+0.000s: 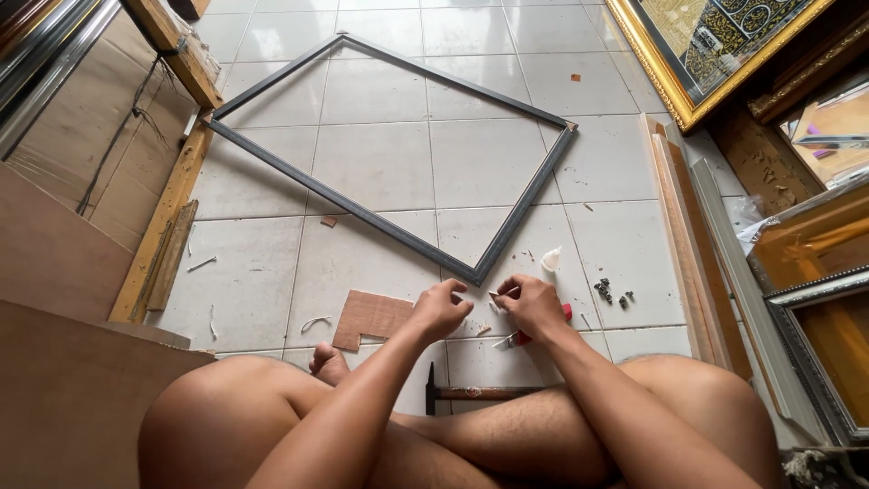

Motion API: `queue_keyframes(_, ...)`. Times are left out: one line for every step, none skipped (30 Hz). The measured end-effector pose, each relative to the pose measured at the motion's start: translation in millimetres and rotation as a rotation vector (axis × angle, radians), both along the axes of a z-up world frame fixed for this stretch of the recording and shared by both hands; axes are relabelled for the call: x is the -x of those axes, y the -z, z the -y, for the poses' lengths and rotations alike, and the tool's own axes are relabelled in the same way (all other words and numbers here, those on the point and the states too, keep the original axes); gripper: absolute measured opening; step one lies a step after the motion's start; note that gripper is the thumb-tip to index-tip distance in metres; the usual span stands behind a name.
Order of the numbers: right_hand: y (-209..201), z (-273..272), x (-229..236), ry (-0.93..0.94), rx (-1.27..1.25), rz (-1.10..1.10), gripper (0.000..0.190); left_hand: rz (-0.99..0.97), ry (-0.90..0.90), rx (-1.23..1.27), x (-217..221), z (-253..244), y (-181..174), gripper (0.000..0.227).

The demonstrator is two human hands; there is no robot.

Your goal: Disassembling a picture frame and using a utility knife to scrape adhesive residue from the frame rails.

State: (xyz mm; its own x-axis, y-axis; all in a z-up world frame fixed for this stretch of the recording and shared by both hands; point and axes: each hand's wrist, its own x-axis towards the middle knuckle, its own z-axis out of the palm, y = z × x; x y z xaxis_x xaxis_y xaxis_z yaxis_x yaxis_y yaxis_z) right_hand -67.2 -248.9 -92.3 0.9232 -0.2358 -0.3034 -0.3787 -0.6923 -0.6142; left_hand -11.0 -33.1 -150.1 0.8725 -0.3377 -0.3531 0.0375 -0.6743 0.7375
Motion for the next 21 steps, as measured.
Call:
queue_keyframes(-29.1,-14.0,14.9,0.003,0.0,-0.002,0.028,-0.002,0.003,0.0,7.8,3.0,-7.9,0.055)
queue_keyframes(-58.2,-28.1,29.1,0.01,-0.111,0.007,0.029,-0.177,-0.05,0.137,15.2,6.0,-15.6,0.06)
queue_keyframes(-87.9,-41.9,41.6,0.015,-0.22,0.018,0.03,-0.351,-0.103,0.277,21.0,9.6,-23.8,0.067)
queue_keyframes(-74.4,-39.2,38.5,0.017,-0.217,0.018,0.03,-0.351,-0.101,0.28,24.8,10.9,-23.0,0.067)
queue_keyframes(-61.0,-35.4,35.4,-0.014,-0.216,0.042,0.027,-0.393,-0.127,0.348,29.1,13.3,-21.9,0.053)
queue_keyframes(-47.4,-31.3,32.0,-0.046,-0.215,0.066,0.025,-0.435,-0.153,0.418,33.2,15.8,-20.5,0.045)
queue_keyframes(-46.7,-26.0,33.1,-0.046,-0.211,0.064,0.025,-0.438,-0.153,0.421,30.7,14.6,-21.9,0.045)
queue_keyframes(-46.0,-20.7,33.7,-0.119,-0.158,0.08,0.027,-0.45,-0.192,0.42,27.7,13.4,-23.3,0.037)
queue_keyframes(-45.2,-17.8,33.7,-0.194,-0.109,0.094,0.029,-0.464,-0.234,0.416,24.7,9.3,-25.0,0.032)
queue_keyframes(-45.4,-7.3,38.8,-0.196,-0.109,0.089,0.029,-0.468,-0.238,0.416,25.5,8.5,-17.1,0.032)
queue_keyframes(-46.7,3.7,38.5,-0.359,0.182,0.037,0.031,-0.509,-0.313,0.435,20.5,8.2,-10.8,0.031)
queue_keyframes(-47.5,15.1,37.9,-0.517,0.475,-0.016,0.035,-0.549,-0.388,0.454,15.1,8.1,-4.1,0.03)
queue_keyframes(-42.7,14.5,40.6,-0.521,0.473,-0.02,0.035,-0.554,-0.392,0.452,18.0,5.7,-3.7,0.03)
queue_keyframes(-37.5,14.2,42.9,-0.512,0.564,-0.053,0.033,-0.553,-0.46,0.448,20.5,3.6,-3.0,0.03)
queue_keyframes(-33.3,16.4,44.6,-0.5,0.659,-0.085,0.031,-0.551,-0.525,0.445,21.5,4.4,-2.6,0.03)
queue_keyframes(-35.4,11.5,42.1,-0.502,0.66,-0.089,0.031,-0.556,-0.526,0.445,24.4,1.9,-6.0,0.03)
queue_keyframes(-38.0,7.5,38.4,-0.484,0.609,-0.104,0.022,-0.539,-0.527,0.409,25.8,0.5,-9.8,0.03)
queue_keyframes(-40.6,4.0,34.3,-0.466,0.557,-0.119,0.013,-0.522,-0.527,0.372,27.0,-0.5,-13.5,0.03)
queue_keyframes(-34.5,0.9,33.1,-0.467,0.556,-0.123,0.013,-0.526,-0.528,0.371,24.4,0.0,-16.7,0.03)
queue_keyframes(-28.3,-1.9,31.6,-0.388,0.369,-0.095,0.017,-0.544,-0.518,0.335,21.6,0.6,-19.9,0.028)
queue_keyframes(-21.8,-6.4,29.4,-0.308,0.18,-0.067,0.026,-0.562,-0.509,0.297,18.1,-0.5,-23.2,0.027)
